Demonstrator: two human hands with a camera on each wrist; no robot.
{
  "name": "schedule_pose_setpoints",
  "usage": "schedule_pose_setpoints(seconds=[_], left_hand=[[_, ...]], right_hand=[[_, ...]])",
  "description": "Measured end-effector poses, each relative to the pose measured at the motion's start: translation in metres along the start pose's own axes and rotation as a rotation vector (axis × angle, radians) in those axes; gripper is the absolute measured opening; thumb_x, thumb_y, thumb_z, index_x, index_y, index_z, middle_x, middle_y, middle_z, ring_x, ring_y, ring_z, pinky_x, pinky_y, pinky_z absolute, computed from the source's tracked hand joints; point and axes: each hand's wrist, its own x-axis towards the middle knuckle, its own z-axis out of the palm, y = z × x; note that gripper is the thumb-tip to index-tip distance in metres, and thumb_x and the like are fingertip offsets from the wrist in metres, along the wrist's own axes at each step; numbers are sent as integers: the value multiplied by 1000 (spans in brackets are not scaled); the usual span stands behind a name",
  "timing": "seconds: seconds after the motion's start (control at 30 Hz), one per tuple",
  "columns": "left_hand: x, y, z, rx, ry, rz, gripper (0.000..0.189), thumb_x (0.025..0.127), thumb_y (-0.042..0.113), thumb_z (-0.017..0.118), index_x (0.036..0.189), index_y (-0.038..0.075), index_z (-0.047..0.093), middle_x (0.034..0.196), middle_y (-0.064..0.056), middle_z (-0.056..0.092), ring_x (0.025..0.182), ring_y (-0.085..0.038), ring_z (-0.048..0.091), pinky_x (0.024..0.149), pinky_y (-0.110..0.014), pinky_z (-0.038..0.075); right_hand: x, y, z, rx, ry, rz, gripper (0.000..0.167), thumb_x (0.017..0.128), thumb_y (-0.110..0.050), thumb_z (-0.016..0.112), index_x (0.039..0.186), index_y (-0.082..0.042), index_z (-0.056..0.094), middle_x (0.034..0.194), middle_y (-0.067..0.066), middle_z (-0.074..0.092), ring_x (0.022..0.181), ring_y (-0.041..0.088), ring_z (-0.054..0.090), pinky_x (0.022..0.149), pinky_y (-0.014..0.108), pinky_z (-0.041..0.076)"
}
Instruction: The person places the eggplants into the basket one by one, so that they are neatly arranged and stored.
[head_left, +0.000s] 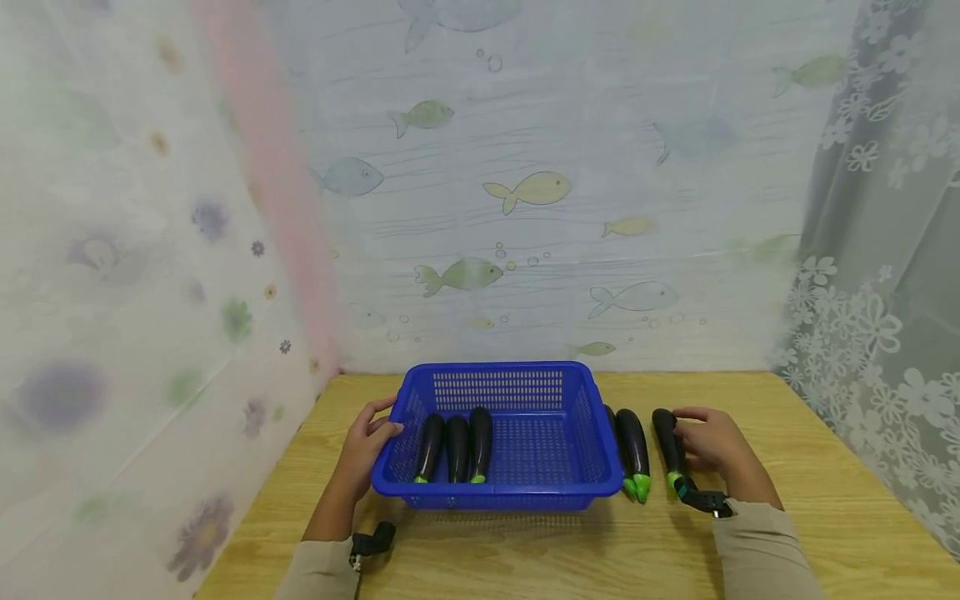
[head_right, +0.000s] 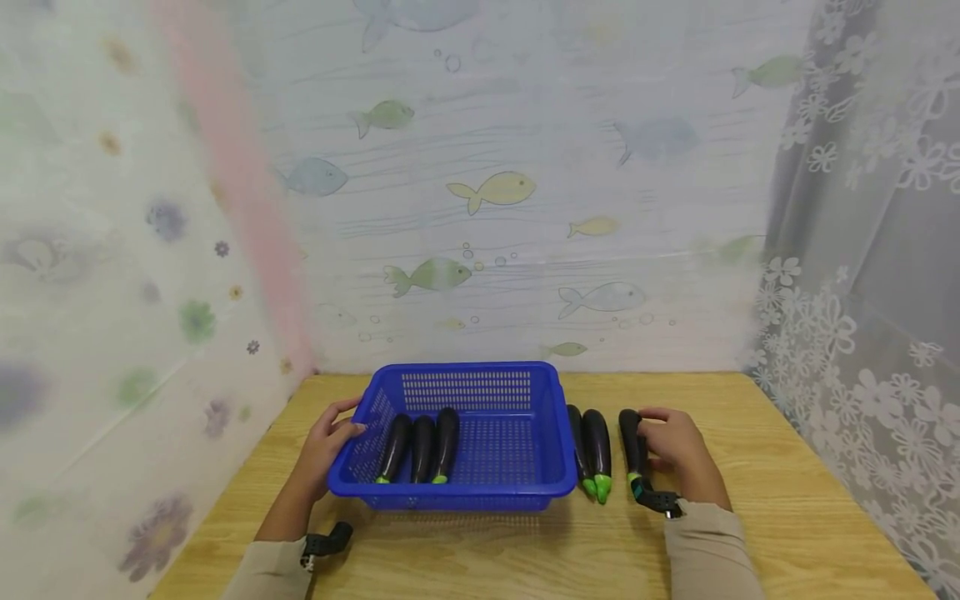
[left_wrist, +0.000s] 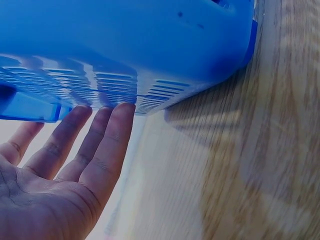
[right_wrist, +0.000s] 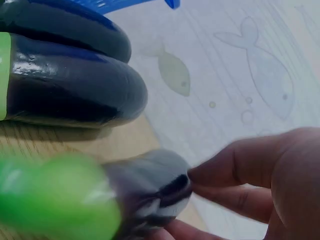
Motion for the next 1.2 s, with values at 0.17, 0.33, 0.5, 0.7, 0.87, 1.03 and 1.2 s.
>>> schedule_pose_setpoints(seconds=[0.17, 0.33, 0.5, 0.7, 0.87, 1.03, 1.2], left_hand=[[1, -1, -1, -3, 6, 2, 49, 98, 15, 63, 146, 20, 53, 133, -25, 66, 107, -35, 72, 80, -46, 64], [1, 0, -1, 1, 3, -2, 50, 99, 15, 63, 147, 19, 52, 134, -26, 65, 108, -36, 72, 81, -45, 64], [0, 4, 2, -19, -12, 0, 51, 99, 15, 64, 148, 18, 51, 136, -27, 64, 109, -36, 71, 82, -45, 64], [-2, 4, 3, -21, 0, -3, 51, 98, 12, 64, 147, 16, 53, 133, -28, 64, 104, -32, 71, 79, -41, 64], [-2, 3, 2, -9, -10, 5, 52, 98, 14, 64, 148, 18, 52, 135, -28, 63, 107, -33, 71, 82, -42, 63], [-2, 3, 1, -9, -15, 11, 52, 98, 14, 64, 148, 17, 51, 135, -29, 63, 109, -36, 71, 82, -45, 64], [-4, 3, 0, -20, -22, 20, 52, 98, 11, 62, 149, 16, 50, 136, -29, 63, 111, -38, 70, 81, -43, 64]], right_hand=[[2, 0, 1, -9, -23, -12, 67, 102, -27, 62, 154, 7, 37, 148, 40, 41, 102, 30, 70, 78, 42, 63], [4, 0, 2, -7, -29, -20, 67, 100, -21, 65, 153, 9, 36, 145, 42, 41, 90, 18, 71, 77, 41, 64], [2, -2, -2, -13, -11, -29, 68, 101, -23, 65, 153, 10, 36, 140, 42, 48, 90, 20, 72, 76, 42, 64], [1, -3, -3, 5, -18, -44, 70, 100, -23, 66, 153, 10, 35, 139, 42, 49, 96, 26, 73, 76, 42, 64], [-4, -12, -5, -11, -33, -50, 72, 102, -27, 63, 156, 8, 31, 145, 41, 45, 123, 47, 60, 81, 41, 64], [-9, -25, -8, -21, -41, -75, 74, 103, -29, 61, 157, 9, 28, 148, 40, 43, 133, 53, 50, 85, 43, 63], [-8, -37, -8, -9, -41, -95, 74, 103, -28, 60, 157, 9, 27, 150, 40, 41, 136, 54, 48, 85, 44, 63]])
